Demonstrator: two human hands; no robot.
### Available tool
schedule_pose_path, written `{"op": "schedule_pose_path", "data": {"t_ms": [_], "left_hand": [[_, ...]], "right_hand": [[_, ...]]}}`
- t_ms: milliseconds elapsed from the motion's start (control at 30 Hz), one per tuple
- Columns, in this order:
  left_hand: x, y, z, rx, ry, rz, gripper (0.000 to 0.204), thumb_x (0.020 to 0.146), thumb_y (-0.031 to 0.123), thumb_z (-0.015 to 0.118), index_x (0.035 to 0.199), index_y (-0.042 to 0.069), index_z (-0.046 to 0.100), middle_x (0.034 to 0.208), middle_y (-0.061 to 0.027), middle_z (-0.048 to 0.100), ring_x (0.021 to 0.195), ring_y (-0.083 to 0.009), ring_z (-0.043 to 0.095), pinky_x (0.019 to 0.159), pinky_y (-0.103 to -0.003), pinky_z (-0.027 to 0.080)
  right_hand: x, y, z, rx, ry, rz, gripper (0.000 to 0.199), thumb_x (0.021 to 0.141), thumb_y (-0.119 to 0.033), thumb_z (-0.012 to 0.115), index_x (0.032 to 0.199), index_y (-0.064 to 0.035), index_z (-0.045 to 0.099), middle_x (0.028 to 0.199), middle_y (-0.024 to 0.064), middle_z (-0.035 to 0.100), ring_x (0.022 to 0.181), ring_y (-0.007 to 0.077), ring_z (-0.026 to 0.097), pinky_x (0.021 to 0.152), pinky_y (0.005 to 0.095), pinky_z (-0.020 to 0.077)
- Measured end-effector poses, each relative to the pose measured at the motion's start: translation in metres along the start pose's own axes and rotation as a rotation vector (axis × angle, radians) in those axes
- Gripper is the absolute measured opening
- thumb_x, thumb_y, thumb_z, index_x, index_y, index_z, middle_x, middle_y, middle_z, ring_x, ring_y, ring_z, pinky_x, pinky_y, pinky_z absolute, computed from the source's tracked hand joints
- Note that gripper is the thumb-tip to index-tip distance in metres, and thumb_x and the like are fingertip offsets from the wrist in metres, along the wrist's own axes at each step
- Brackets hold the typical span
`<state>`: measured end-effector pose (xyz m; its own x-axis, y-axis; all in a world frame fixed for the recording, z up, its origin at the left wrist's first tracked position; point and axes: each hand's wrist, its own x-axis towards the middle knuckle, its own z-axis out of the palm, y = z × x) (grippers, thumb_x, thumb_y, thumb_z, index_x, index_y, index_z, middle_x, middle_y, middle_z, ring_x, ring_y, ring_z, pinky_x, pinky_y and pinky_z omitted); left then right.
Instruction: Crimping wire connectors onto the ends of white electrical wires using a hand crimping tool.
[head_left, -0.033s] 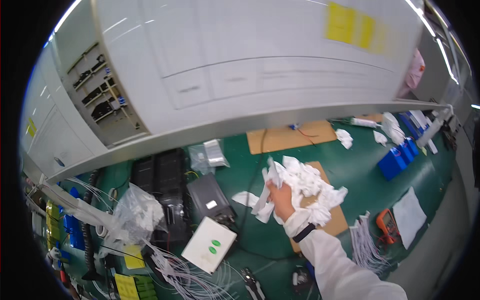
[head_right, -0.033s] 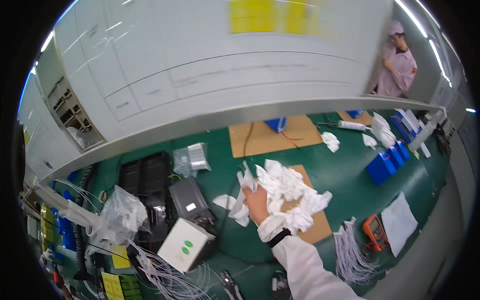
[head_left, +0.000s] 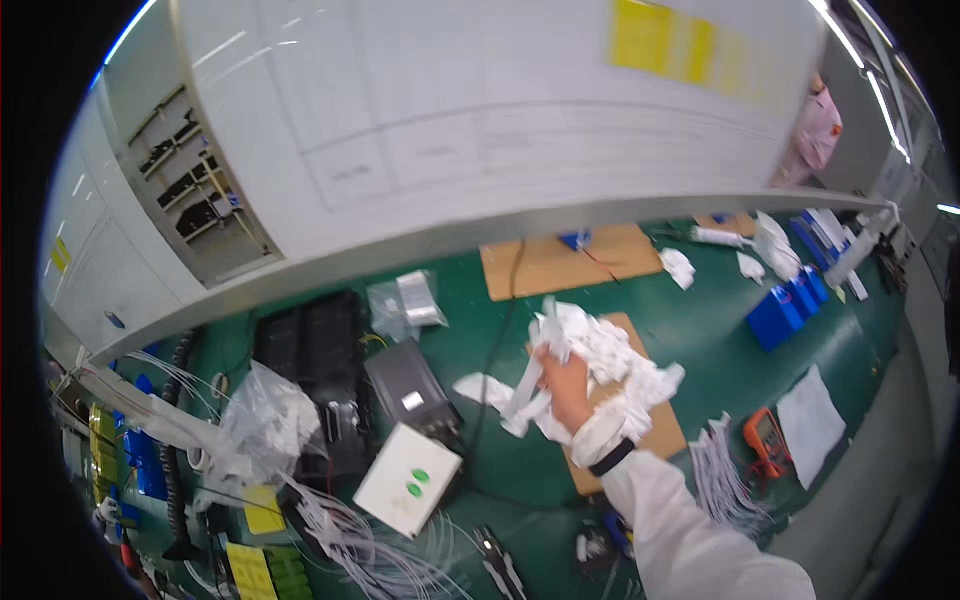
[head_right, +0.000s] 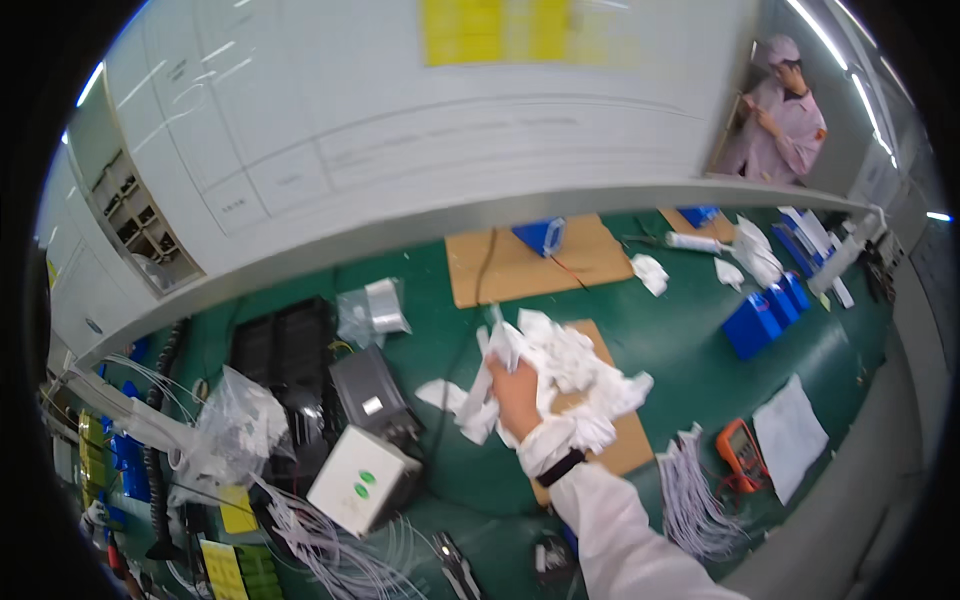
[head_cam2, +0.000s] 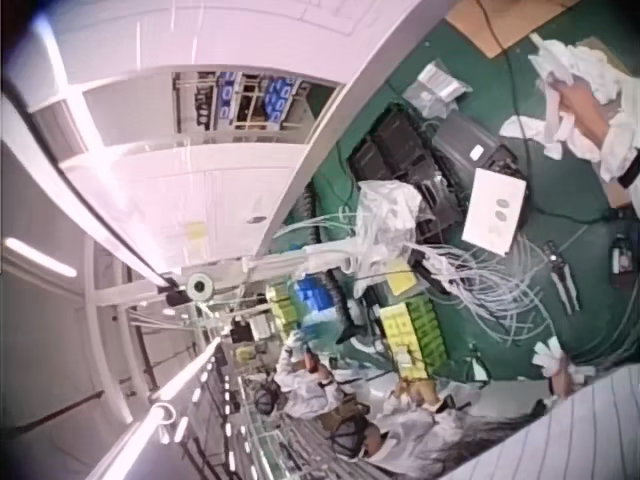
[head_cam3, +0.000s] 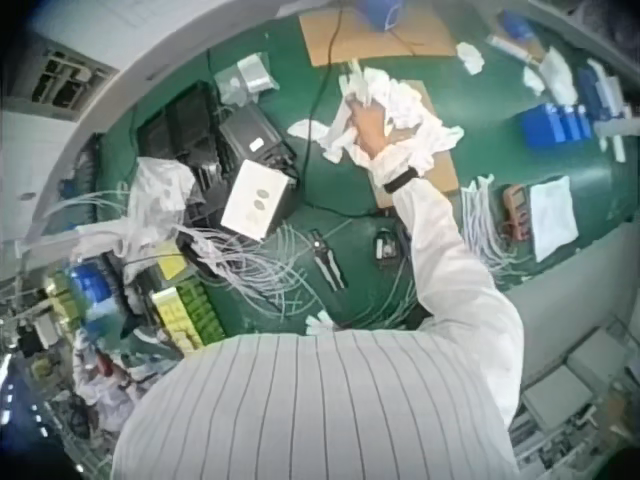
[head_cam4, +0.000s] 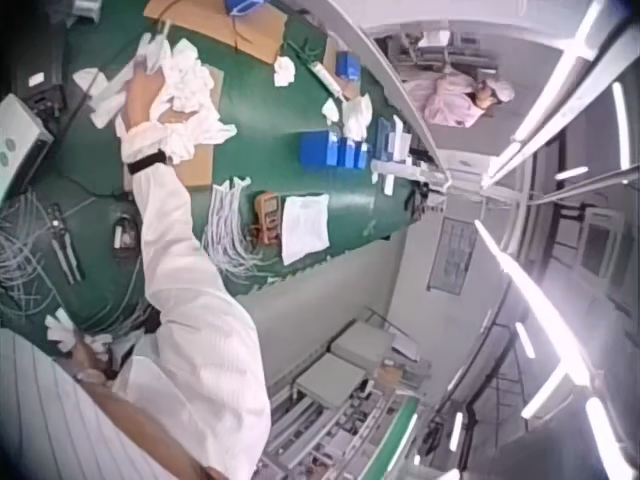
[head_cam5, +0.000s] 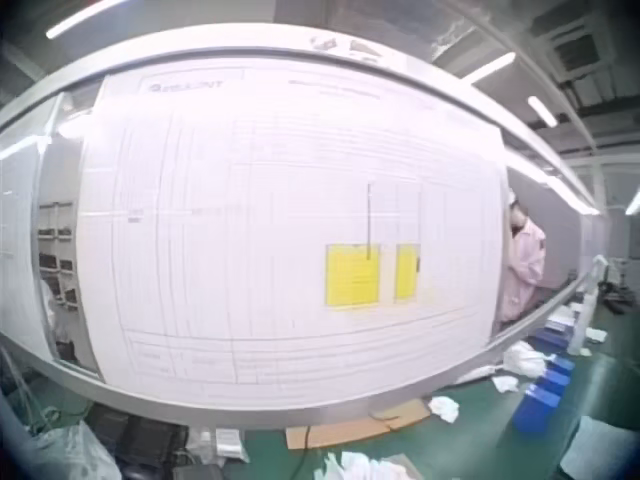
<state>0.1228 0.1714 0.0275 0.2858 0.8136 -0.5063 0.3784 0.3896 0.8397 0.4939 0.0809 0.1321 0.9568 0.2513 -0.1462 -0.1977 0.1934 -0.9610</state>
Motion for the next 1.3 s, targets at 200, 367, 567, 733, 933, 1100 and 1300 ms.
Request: {"op": "schedule_pose_path", "data": {"t_ms": [200, 367, 567, 733, 933, 1100, 1300], "left_hand": [[-0.119, -0.056, 0.017, -0.029, -0.050, -0.107, 0.047, 0.100, 0.030, 0.053, 0.139, 0.005, 0.045, 0.132, -0.0099, 0.051, 0.116, -0.0259, 0.051, 0.094, -0.035, 0.043], [-0.230, -0.103, 0.038, -0.066, -0.083, -0.149, 0.048, 0.100, 0.030, 0.053, 0.140, 0.005, 0.044, 0.134, -0.0101, 0.051, 0.117, -0.0263, 0.050, 0.095, -0.035, 0.043], [-0.343, -0.156, 0.071, -0.078, -0.153, -0.191, 0.049, 0.100, 0.030, 0.052, 0.142, 0.005, 0.043, 0.136, -0.0104, 0.050, 0.118, -0.0268, 0.050, 0.096, -0.035, 0.042], [-0.392, -0.186, 0.103, -0.066, -0.289, -0.119, 0.050, 0.100, 0.029, 0.052, 0.143, 0.005, 0.042, 0.137, -0.0106, 0.049, 0.120, -0.0273, 0.049, 0.097, -0.036, 0.042], [-0.422, -0.172, 0.145, -0.082, -0.486, -0.400, 0.057, 0.098, 0.034, 0.056, 0.146, 0.008, 0.038, 0.128, -0.0100, 0.057, 0.114, -0.0199, 0.054, 0.098, -0.036, 0.044], [-0.460, -0.130, 0.204, 0.066, -0.582, -0.128, 0.030, 0.090, 0.030, 0.069, 0.103, 0.003, 0.066, 0.088, -0.0041, 0.064, 0.079, -0.0126, 0.057, 0.071, -0.030, 0.046], [-0.472, -0.116, 0.265, 0.082, -0.713, -0.200, 0.027, 0.095, 0.023, 0.061, 0.113, 0.003, 0.056, 0.093, -0.0042, 0.061, 0.080, -0.0164, 0.055, 0.071, -0.032, 0.045]], "right_hand": [[-0.053, -0.144, -0.099, 0.270, -0.058, -0.121, 0.019, 0.090, -0.014, 0.068, 0.103, -0.0031, 0.059, 0.085, 0.0033, 0.063, 0.054, 0.0056, 0.041, 0.050, 0.0245, 0.0364], [-0.131, -0.217, -0.204, 0.196, -0.041, -0.220, 0.019, 0.091, -0.010, 0.066, 0.106, -0.0030, 0.057, 0.096, 0.0102, 0.067, 0.053, 0.0054, 0.042, 0.047, 0.0234, 0.0341], [-0.232, -0.226, -0.357, 0.231, -0.007, -0.105, 0.015, 0.092, -0.007, 0.062, 0.103, -0.0071, 0.052, 0.098, 0.0113, 0.065, 0.052, 0.0044, 0.042, 0.045, 0.0207, 0.0337], [-0.316, -0.225, -0.467, 0.298, 0.152, -0.001, 0.015, 0.091, -0.008, 0.063, 0.103, -0.0081, 0.054, 0.088, 0.0040, 0.060, 0.051, 0.0054, 0.040, 0.046, 0.0225, 0.0336], [-0.392, -0.221, -0.581, 0.345, 0.484, 0.021, 0.017, 0.091, -0.005, 0.061, 0.104, -0.0081, 0.051, 0.099, 0.0096, 0.062, 0.052, 0.0049, 0.038, 0.046, 0.0225, 0.0351], [-0.425, -0.213, -0.609, 0.372, 0.634, 0.018, 0.016, 0.091, -0.005, 0.061, 0.104, -0.0077, 0.051, 0.103, 0.0130, 0.061, 0.054, 0.0051, 0.039, 0.046, 0.0225, 0.0355], [-0.438, -0.209, -0.609, 0.344, 0.675, 0.071, 0.016, 0.092, -0.005, 0.059, 0.104, -0.0074, 0.049, 0.102, 0.0140, 0.060, 0.054, 0.0056, 0.040, 0.046, 0.0230, 0.0362]]}}
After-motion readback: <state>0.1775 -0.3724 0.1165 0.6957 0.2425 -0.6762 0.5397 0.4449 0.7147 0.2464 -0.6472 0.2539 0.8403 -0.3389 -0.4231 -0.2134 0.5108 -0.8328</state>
